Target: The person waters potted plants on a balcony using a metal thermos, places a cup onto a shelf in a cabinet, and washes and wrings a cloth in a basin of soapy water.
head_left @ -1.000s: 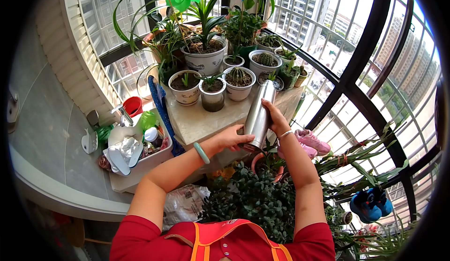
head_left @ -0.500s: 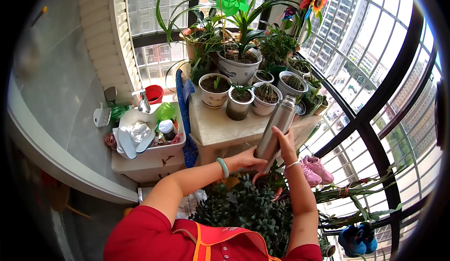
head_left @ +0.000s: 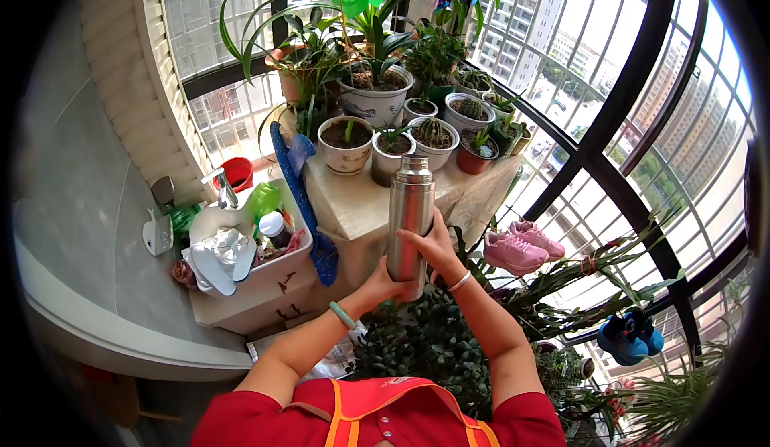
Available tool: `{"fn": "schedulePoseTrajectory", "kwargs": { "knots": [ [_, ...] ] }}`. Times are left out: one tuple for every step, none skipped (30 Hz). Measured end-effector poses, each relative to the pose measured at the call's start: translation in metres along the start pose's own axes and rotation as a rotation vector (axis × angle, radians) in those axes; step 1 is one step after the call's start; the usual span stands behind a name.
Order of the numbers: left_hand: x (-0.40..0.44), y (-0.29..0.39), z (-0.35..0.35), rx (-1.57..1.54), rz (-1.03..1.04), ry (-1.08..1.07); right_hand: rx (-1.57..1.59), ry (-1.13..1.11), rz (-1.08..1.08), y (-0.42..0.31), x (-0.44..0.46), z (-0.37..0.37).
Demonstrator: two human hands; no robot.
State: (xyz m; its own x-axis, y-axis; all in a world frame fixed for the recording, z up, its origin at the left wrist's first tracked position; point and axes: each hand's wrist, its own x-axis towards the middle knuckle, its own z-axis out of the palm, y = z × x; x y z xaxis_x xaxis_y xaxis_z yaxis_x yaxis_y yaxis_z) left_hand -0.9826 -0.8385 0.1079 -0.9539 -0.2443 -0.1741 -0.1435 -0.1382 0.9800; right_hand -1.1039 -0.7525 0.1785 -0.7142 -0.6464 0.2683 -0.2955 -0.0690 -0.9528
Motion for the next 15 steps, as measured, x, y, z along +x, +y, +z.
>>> {"fn": "schedulePoseTrajectory", "kwargs": {
  "knots": [
    [-0.008, -0.003, -0.005, 0.002, -0.003, -0.005, 0.0, 0.006, 0.002, -0.002, -0.005, 0.009],
    [-0.015, -0.004, -0.009, -0.041, 0.016, 0.015, 0.024, -0.021, 0.026, -0.005, -0.01, 0.017],
    [-0.022, -0.006, -0.013, -0.083, 0.035, 0.035, 0.048, -0.048, 0.049, -0.008, -0.014, 0.025],
    [-0.03, -0.008, -0.017, -0.082, 0.035, 0.033, 0.031, -0.066, 0.051, -0.008, -0.018, 0.033],
    [-0.037, -0.01, -0.021, -0.095, 0.093, 0.041, 0.03, -0.063, 0.048, -0.01, -0.021, 0.04],
    [-0.044, -0.011, -0.025, -0.109, 0.151, 0.049, 0.019, -0.082, 0.055, -0.013, -0.025, 0.046],
    [-0.052, -0.013, -0.028, -0.109, 0.153, 0.047, 0.007, -0.102, 0.063, -0.015, -0.03, 0.052],
    [-0.06, -0.014, -0.031, -0.125, 0.172, 0.058, 0.019, -0.119, 0.065, -0.013, -0.035, 0.057],
    [-0.067, -0.013, -0.033, -0.141, 0.191, 0.067, 0.017, -0.113, 0.062, -0.012, -0.04, 0.061],
    [-0.075, -0.01, -0.035, -0.14, 0.193, 0.06, 0.013, -0.128, 0.06, -0.012, -0.044, 0.065],
    [-0.083, -0.007, -0.037, -0.136, 0.183, 0.068, 0.009, -0.144, 0.059, -0.013, -0.048, 0.068],
    [-0.089, -0.007, -0.039, -0.132, 0.172, 0.078, 0.031, -0.173, 0.058, -0.015, -0.051, 0.071],
    [-0.094, -0.008, -0.041, -0.131, 0.171, 0.073, 0.03, -0.168, 0.059, -0.02, -0.056, 0.074],
    [-0.097, -0.011, -0.043, -0.129, 0.16, 0.076, 0.037, -0.167, 0.044, -0.025, -0.062, 0.076],
    [-0.1, -0.014, -0.043, -0.129, 0.149, 0.079, 0.043, -0.165, 0.031, -0.028, -0.067, 0.077]
  ]
}}
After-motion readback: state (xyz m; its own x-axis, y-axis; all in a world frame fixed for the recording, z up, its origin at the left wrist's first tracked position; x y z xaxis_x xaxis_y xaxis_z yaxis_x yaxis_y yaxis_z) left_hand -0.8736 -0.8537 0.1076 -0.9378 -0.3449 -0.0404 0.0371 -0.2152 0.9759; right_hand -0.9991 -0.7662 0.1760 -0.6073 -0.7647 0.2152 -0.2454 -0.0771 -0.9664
